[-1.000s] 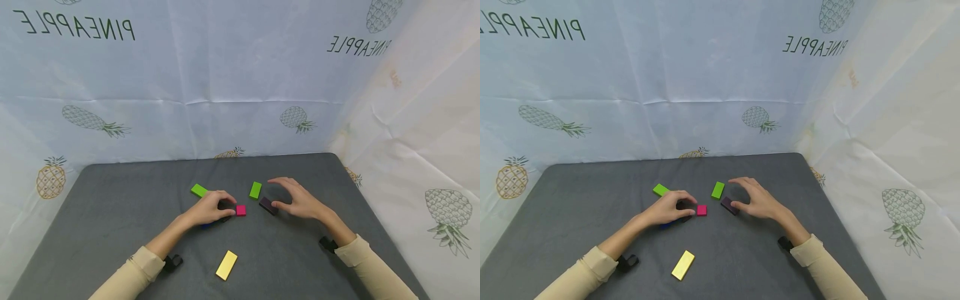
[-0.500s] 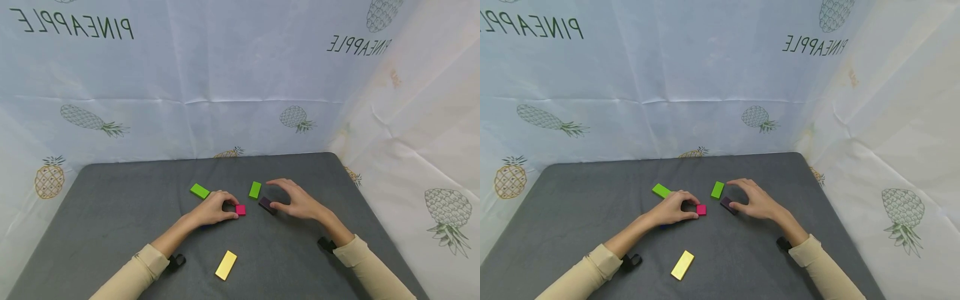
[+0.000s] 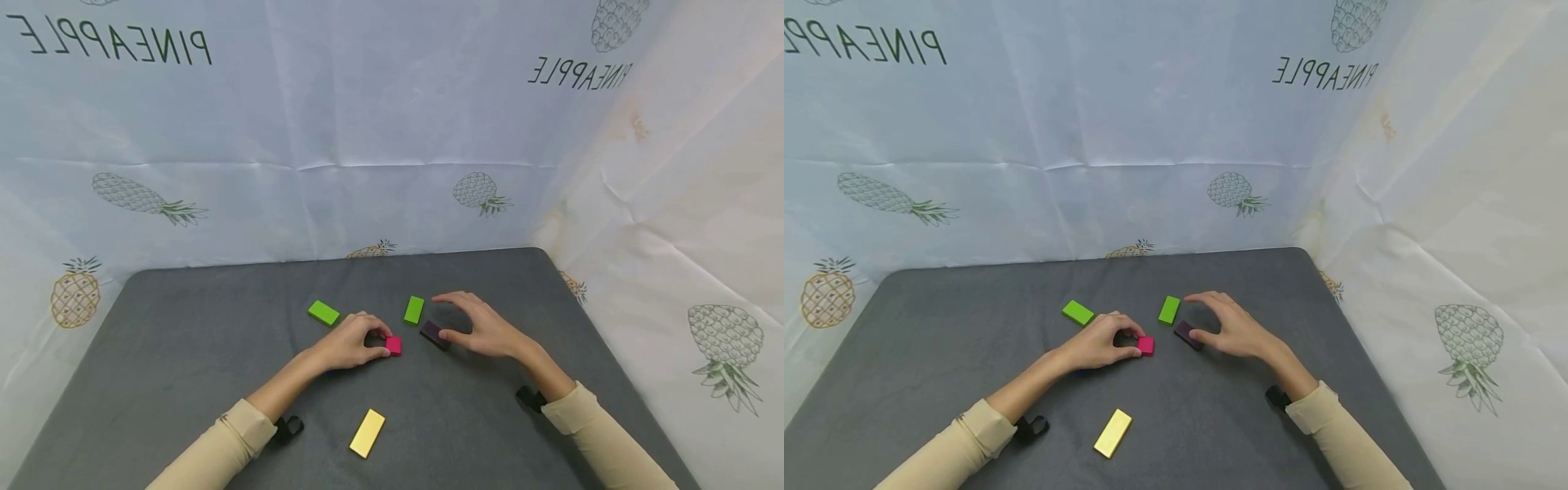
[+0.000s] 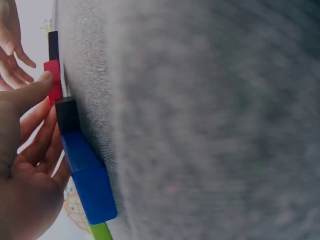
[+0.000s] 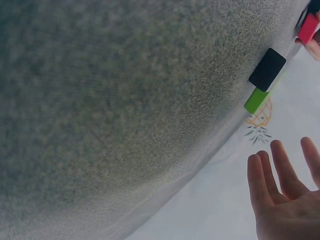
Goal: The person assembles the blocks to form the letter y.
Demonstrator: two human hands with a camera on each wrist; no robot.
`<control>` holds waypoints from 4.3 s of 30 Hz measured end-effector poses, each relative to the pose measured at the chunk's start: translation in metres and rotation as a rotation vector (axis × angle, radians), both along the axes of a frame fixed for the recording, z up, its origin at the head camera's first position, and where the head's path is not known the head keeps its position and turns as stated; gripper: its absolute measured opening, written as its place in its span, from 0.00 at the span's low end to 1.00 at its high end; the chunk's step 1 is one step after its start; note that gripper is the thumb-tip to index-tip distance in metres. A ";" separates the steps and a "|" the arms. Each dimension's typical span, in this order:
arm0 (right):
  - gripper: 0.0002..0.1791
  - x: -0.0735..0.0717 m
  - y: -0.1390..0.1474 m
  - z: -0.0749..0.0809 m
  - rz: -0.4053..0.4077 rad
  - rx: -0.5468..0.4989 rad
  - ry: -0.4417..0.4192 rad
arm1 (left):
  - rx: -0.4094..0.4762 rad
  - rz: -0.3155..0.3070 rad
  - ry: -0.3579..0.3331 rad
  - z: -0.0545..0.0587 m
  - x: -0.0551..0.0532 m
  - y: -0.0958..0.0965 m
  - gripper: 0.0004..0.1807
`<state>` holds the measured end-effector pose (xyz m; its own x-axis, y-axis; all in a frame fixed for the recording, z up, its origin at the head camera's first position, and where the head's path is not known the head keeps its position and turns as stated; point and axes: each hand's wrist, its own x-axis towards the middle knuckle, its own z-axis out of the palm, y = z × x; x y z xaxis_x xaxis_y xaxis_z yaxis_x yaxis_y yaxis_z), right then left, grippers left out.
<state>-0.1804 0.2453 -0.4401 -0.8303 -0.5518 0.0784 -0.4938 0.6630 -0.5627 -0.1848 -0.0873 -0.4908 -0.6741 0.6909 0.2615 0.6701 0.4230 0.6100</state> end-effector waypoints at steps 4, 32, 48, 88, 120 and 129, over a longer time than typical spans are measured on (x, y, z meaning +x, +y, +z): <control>0.36 -0.001 0.000 0.000 0.001 -0.012 -0.012 | -0.046 -0.036 -0.051 0.006 0.002 0.004 0.15; 0.37 -0.011 -0.007 -0.001 0.013 -0.007 -0.037 | -0.085 -0.184 -0.139 0.004 -0.003 0.012 0.16; 0.36 -0.013 -0.004 -0.004 0.018 -0.021 -0.037 | -0.111 -0.156 -0.202 0.015 0.001 0.015 0.17; 0.39 -0.061 0.007 -0.018 0.358 0.028 -0.450 | -0.102 -0.153 -0.160 0.015 0.001 0.012 0.17; 0.36 -0.040 0.000 -0.004 0.179 0.023 -0.338 | -0.105 -0.149 -0.171 0.017 0.002 0.017 0.16; 0.37 -0.028 -0.011 -0.003 0.065 0.007 -0.341 | -0.089 -0.156 -0.169 0.017 0.002 0.023 0.15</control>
